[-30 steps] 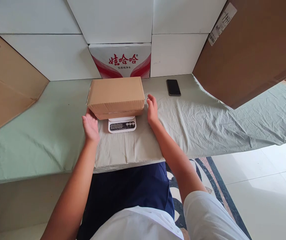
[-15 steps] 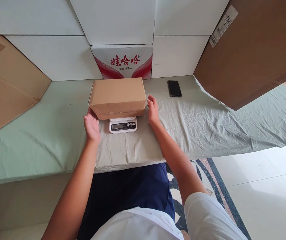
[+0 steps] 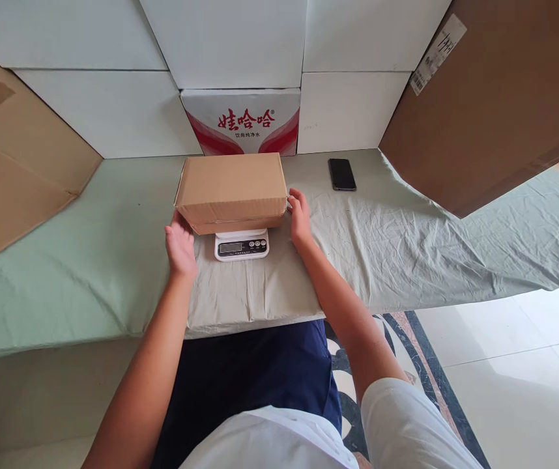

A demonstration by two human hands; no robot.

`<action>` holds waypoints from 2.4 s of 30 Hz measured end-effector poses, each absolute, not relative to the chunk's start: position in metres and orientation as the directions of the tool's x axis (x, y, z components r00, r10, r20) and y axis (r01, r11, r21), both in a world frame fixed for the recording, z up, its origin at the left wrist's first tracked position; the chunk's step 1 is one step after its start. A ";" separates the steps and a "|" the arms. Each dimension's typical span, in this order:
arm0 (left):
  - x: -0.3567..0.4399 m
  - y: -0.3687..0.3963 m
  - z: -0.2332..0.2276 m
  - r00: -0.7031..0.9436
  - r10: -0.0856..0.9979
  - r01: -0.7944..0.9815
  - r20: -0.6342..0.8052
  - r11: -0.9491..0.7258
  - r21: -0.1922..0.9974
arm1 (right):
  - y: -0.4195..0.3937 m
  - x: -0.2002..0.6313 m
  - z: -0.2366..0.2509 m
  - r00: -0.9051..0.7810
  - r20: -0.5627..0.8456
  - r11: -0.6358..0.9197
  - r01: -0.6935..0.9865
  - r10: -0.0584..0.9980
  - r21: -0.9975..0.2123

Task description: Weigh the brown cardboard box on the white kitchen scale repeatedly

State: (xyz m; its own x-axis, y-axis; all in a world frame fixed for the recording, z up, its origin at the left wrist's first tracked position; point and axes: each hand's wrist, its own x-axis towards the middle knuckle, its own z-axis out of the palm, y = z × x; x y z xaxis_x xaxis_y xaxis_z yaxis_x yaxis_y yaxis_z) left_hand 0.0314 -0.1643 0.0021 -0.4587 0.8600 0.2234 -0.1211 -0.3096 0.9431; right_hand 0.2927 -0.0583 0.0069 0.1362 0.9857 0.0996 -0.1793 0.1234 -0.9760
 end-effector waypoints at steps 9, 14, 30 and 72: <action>0.032 -0.165 0.004 -0.464 0.858 -0.129 0.219 -0.310 0.942 | -0.059 0.290 0.010 0.133 0.087 0.113 -0.197 0.987 -0.974; 0.032 -0.165 0.005 -0.474 0.854 -0.132 0.212 -0.308 0.942 | -0.063 0.289 0.013 0.121 0.096 0.118 -0.188 0.988 -0.975; 0.037 -0.167 0.006 -0.418 0.861 -0.113 0.291 -0.367 0.923 | -0.084 0.285 0.020 0.000 0.247 0.236 -0.294 0.969 -0.926; 0.012 -0.012 0.001 -0.367 0.919 -0.192 0.145 -0.228 0.955 | 0.046 0.232 0.019 -0.046 0.403 0.390 -0.177 0.914 -0.904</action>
